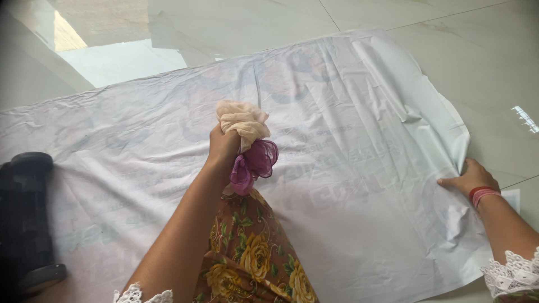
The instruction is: The person folds and places various clothing items, a towel, and small toiletries into a purple suitcase. They close and secure the suitcase with a strap, then handle a plastic bag and a small cloth.
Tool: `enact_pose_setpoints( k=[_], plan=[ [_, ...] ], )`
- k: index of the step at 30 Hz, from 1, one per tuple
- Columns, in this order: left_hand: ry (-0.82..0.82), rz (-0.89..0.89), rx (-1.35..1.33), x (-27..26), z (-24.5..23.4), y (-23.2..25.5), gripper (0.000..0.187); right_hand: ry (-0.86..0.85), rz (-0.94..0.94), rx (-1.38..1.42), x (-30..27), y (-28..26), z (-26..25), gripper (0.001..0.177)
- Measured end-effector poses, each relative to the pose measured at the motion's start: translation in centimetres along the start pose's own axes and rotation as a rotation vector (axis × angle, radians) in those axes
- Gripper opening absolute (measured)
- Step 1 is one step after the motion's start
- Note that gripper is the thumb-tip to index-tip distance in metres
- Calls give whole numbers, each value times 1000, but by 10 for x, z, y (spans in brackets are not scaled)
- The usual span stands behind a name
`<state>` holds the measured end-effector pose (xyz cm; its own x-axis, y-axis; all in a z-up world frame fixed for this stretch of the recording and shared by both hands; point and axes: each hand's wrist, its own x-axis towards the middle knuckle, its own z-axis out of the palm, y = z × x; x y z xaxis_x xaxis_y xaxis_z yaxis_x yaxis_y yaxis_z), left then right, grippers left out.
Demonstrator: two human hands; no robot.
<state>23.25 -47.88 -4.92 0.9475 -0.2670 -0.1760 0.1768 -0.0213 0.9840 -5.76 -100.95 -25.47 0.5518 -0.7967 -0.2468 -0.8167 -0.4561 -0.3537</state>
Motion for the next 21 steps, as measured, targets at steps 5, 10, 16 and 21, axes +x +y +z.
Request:
enact_pose_setpoints(
  k=[5, 10, 16, 21],
  plan=[
    [-140, 78, 200, -29, -34, 36, 43, -290, 30, 204, -8, -48, -41, 89],
    [7, 249, 551, -53, -73, 64, 52, -354, -102, 298, -51, -123, -91, 80],
    [231, 345, 902, -98, -124, 83, 56, -411, -380, 308, -146, -241, -107, 79],
    [322, 363, 798, -145, -168, 99, 51, -531, -613, 327, -217, -320, -63, 74]
  ],
)
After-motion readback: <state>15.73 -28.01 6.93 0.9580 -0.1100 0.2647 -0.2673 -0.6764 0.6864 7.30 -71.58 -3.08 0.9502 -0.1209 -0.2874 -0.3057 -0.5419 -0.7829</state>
